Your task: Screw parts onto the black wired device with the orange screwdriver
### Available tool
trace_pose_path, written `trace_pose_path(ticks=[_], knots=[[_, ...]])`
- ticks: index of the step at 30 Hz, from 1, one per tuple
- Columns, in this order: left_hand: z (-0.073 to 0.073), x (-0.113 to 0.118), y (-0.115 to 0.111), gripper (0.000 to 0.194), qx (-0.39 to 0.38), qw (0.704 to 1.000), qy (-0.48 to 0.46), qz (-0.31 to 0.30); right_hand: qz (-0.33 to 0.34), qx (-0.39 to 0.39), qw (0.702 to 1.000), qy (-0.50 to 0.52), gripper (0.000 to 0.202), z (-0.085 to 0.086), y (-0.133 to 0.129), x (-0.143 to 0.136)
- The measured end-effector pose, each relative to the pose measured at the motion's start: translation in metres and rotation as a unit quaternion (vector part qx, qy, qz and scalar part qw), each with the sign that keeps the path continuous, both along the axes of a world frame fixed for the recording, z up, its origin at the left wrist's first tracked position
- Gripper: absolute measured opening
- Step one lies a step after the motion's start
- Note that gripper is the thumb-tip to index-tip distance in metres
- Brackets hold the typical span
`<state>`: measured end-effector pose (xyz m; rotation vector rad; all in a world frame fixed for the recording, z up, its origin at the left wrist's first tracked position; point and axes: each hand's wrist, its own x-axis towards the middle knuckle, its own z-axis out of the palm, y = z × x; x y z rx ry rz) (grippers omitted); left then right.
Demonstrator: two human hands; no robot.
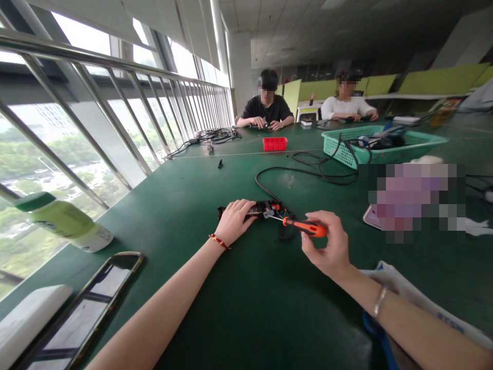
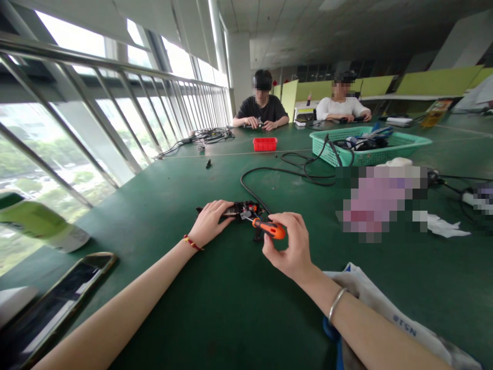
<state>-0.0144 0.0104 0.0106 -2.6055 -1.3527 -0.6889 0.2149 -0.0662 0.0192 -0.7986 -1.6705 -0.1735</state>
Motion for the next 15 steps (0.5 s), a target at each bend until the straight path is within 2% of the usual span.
trace_pose_path(ticks=[3, 7, 13, 15], knots=[[0.0001, 0.0003, -0.0001, 0.028, -0.002, 1.000, -0.001, 0.003, 0.002, 0.004, 1.000, -0.011, 0.032, -0.0007, 0.0011, 0.0008], [-0.0011, 0.0006, 0.0005, 0.028, -0.003, 1.000, 0.001, 0.006, -0.008, 0.005, 0.998, -0.070, 0.018, 0.0017, 0.0007, 0.0014], [-0.0017, 0.0014, -0.0006, 0.030, 0.000, 1.000, 0.001, 0.009, 0.013, 0.016, 0.999, -0.032, 0.034, 0.0018, 0.0012, 0.0006], [-0.0020, 0.0013, -0.0009, 0.031, 0.004, 1.000, -0.004, 0.006, 0.012, 0.014, 0.999, -0.043, 0.028, 0.0024, 0.0013, 0.0006]])
